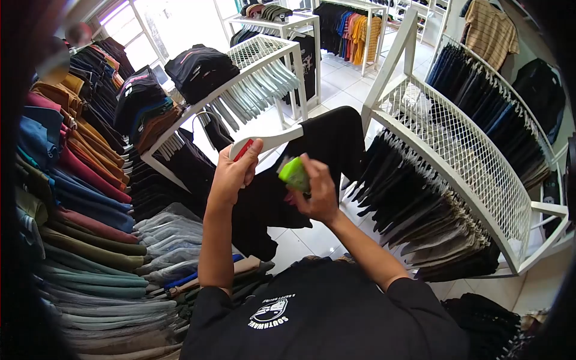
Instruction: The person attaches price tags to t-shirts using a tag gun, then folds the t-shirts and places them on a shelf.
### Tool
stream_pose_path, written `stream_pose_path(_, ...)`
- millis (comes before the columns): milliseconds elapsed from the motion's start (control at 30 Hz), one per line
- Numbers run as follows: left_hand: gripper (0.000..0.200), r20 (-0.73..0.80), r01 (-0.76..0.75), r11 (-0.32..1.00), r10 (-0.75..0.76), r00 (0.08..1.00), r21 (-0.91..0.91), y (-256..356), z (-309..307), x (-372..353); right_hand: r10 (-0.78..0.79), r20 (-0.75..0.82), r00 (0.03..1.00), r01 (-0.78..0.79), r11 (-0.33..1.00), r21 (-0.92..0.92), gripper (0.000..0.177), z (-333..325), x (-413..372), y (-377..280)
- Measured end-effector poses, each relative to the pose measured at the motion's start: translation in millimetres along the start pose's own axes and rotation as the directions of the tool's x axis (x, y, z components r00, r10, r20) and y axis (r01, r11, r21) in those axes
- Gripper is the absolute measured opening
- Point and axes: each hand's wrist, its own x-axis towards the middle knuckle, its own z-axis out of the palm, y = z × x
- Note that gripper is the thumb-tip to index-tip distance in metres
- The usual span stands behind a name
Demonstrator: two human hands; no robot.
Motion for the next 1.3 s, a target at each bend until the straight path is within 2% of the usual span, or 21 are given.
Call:
stream_pose_path(67, 0.036, 0.024, -0.008, 1.0, 0.007, 1.0, 0.025, -1, -2, -4, 0.038, -0.179, 0.983, -0.051, 0.996, -0.071, 0.077, -12, 22, -4)
stream_pose_path(133, 0.032, 0.04, 0.004, 0.998, -0.006, 0.999, 0.057, -2, -3, -8, 0.027, -0.229, 0.973, -0.065, 0.985, -0.16, 0.076, -30, 42, 12)
stream_pose_path(233, 0.027, 0.02, -0.041, 0.99, 0.039, 0.999, 0.135, 0, 2, -13, 0.089, -0.274, 0.957, -0.191, 0.909, -0.37, 0.067, -50, 53, 70)
stream_pose_path(267, 0.025, -0.019, -0.081, 0.979, 0.087, 0.996, 0.187, 0, 4, -15, 0.252, -0.319, 0.914, -0.354, 0.879, -0.32, 0.067, -51, 51, 94)
stream_pose_path(300, 0.024, -0.014, -0.039, 0.977, 0.043, 0.999, 0.209, 0, -1, -16, 0.391, -0.327, 0.86, -0.497, 0.787, -0.367, 0.065, -54, 42, 116)
stream_pose_path(400, 0.025, 0.009, -0.147, 0.964, 0.148, 0.989, 0.22, -6, -2, -19, 0.261, -0.408, 0.875, -0.393, 0.876, -0.28, 0.061, -66, 37, 102)
stream_pose_path(467, 0.025, 0.013, -0.148, 0.963, 0.149, 0.989, 0.227, -11, 0, -16, 0.276, -0.279, 0.92, -0.34, 0.916, -0.215, 0.061, -66, 51, 49)
stream_pose_path(533, 0.025, 0.039, -0.161, 0.954, 0.156, 0.987, 0.253, -14, 2, -15, 0.135, -0.126, 0.983, -0.159, 0.965, -0.207, 0.068, -55, 54, 22)
stream_pose_path(600, 0.026, 0.053, -0.187, 0.948, 0.179, 0.982, 0.258, -16, 6, -15, 0.025, -0.019, 1.0, -0.029, 0.973, -0.228, 0.072, -46, 50, 20)
stream_pose_path(667, 0.026, 0.056, -0.215, 0.942, 0.207, 0.977, 0.259, -16, 6, -16, 0.099, -0.093, 0.991, -0.122, 0.948, -0.295, 0.072, -44, 41, 54)
stream_pose_path(733, 0.025, 0.05, -0.215, 0.944, 0.209, 0.977, 0.249, -17, 0, -19, 0.368, -0.232, 0.9, -0.43, 0.838, -0.337, 0.063, -50, 37, 88)
stream_pose_path(800, 0.023, 0.034, -0.214, 0.938, 0.213, 0.976, 0.272, -19, -5, -25, 0.406, -0.312, 0.859, -0.506, 0.764, -0.399, 0.06, -60, 18, 126)
stream_pose_path(900, 0.021, 0.012, -0.223, 0.932, 0.23, 0.973, 0.286, -17, -3, -24, 0.334, -0.315, 0.888, -0.421, 0.867, -0.266, 0.059, -70, 44, 69)
stream_pose_path(933, 0.02, 0.008, -0.227, 0.932, 0.234, 0.972, 0.283, -17, -1, -26, 0.335, -0.219, 0.916, -0.384, 0.892, -0.238, 0.059, -69, 54, 44)
stream_pose_path(1000, 0.018, 0.037, -0.236, 0.93, 0.235, 0.971, 0.281, -19, 4, -23, 0.181, -0.034, 0.983, -0.184, 0.964, -0.192, 0.06, -52, 61, 15)
stream_pose_path(1067, 0.017, 0.045, -0.342, 0.895, 0.344, 0.938, 0.287, -26, 6, -21, 0.207, -0.078, 0.975, -0.219, 0.949, -0.227, 0.06, -50, 58, 38)
stream_pose_path(1100, 0.017, 0.033, -0.337, 0.898, 0.342, 0.939, 0.283, -25, 5, -23, 0.235, -0.11, 0.966, -0.255, 0.934, -0.251, 0.061, -48, 54, 56)
stream_pose_path(1133, 0.017, 0.028, -0.338, 0.898, 0.344, 0.938, 0.281, -27, 3, -25, 0.344, -0.165, 0.924, -0.379, 0.882, -0.28, 0.062, -51, 49, 80)
stream_pose_path(1200, 0.018, 0.043, -0.351, 0.875, 0.358, 0.933, 0.333, -32, -4, -29, 0.462, -0.15, 0.874, -0.47, 0.729, -0.498, 0.062, -66, 31, 122)
stream_pose_path(1267, 0.019, 0.071, -0.416, 0.828, 0.421, 0.904, 0.377, -37, -8, -30, 0.466, -0.216, 0.858, -0.513, 0.777, -0.365, 0.063, -78, 35, 107)
stream_pose_path(1300, 0.019, 0.08, -0.438, 0.807, 0.445, 0.892, 0.395, -43, -9, -29, 0.421, -0.235, 0.876, -0.478, 0.821, -0.313, 0.065, -77, 41, 92)
